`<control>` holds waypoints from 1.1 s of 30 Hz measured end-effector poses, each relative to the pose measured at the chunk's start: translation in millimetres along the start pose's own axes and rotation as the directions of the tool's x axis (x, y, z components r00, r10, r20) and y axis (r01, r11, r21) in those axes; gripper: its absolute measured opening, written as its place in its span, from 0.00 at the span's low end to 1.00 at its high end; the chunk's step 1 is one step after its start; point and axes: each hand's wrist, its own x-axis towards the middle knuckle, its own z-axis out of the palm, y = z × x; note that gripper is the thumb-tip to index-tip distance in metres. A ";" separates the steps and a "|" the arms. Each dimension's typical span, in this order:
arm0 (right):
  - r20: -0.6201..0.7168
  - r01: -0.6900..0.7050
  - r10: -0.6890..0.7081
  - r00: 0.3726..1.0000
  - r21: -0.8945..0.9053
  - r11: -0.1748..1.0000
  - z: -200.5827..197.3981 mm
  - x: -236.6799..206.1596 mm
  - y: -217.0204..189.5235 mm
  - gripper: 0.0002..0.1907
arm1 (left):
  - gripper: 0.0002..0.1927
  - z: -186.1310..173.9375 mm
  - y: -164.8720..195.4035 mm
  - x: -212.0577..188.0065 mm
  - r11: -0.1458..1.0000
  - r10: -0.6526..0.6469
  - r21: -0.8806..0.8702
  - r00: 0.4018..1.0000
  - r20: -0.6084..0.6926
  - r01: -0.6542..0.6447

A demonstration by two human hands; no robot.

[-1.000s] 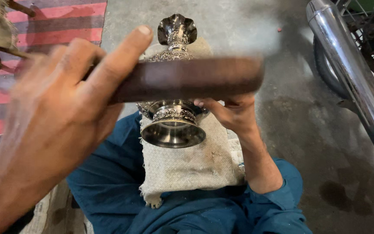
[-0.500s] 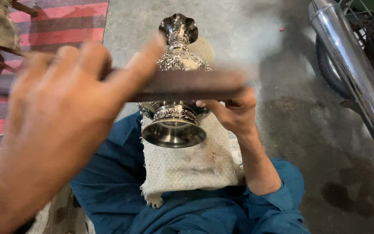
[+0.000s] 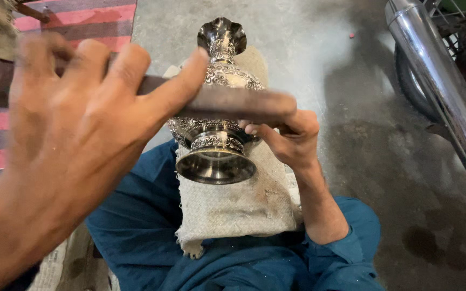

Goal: The person uses a hammer and a small metal punch to engrave a decorative pattern on a silver-colored metal vase. They repeatedly tap the punch against the vase surface to create a detailed design.

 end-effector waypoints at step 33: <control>-0.279 -0.307 0.283 0.918 -0.046 0.951 -2.5 -91.6 -13.8 0.05 | 0.35 182.7 181.2 -253.1 -0.106 -0.144 -0.625 0.610 0.779 0.773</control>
